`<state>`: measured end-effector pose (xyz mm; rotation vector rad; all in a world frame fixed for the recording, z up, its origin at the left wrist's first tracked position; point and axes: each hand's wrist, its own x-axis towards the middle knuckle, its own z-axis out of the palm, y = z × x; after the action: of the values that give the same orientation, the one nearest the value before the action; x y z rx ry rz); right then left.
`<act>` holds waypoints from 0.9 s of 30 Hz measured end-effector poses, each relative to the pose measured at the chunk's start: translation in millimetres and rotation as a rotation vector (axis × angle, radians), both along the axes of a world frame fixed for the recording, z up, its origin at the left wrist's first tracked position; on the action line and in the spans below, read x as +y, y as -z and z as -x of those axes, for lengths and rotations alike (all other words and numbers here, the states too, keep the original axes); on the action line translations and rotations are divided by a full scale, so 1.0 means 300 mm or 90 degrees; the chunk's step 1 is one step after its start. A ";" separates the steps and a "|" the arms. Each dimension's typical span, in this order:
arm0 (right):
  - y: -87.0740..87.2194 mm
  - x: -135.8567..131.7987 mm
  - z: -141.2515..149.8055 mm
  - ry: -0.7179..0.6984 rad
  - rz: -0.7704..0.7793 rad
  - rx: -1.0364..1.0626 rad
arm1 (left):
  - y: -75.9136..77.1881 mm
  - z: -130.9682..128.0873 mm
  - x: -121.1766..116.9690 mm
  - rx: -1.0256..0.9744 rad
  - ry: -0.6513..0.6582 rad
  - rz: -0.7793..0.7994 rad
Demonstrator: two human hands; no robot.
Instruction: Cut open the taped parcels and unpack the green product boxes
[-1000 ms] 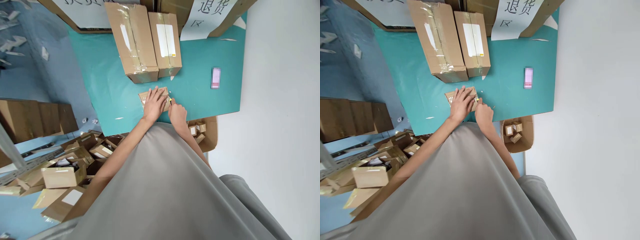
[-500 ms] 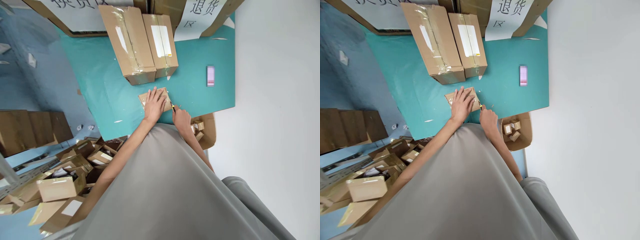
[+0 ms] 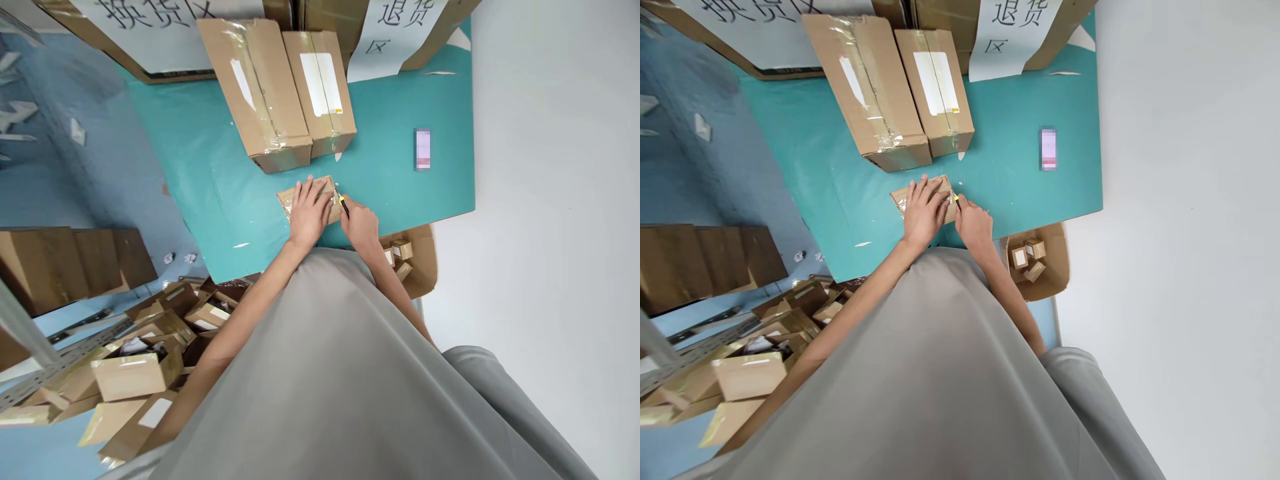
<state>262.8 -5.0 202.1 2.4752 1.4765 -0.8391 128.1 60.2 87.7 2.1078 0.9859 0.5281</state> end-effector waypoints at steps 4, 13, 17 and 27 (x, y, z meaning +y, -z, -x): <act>-0.006 0.005 0.000 -0.007 0.012 -0.001 | 0.002 0.003 0.003 0.008 0.003 0.007; -0.046 0.022 0.008 0.010 0.102 -0.018 | 0.037 -0.002 0.004 -0.058 0.011 0.038; -0.031 -0.038 0.005 0.017 0.134 -0.023 | 0.017 -0.004 0.001 -0.006 0.007 0.037; -0.064 -0.164 -0.025 0.006 0.093 0.055 | -0.002 0.049 0.023 -0.002 0.005 0.030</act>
<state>270.4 -54.2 221.3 2.3699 1.3761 -1.0278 113.2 67.1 88.3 2.0682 0.9778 0.4994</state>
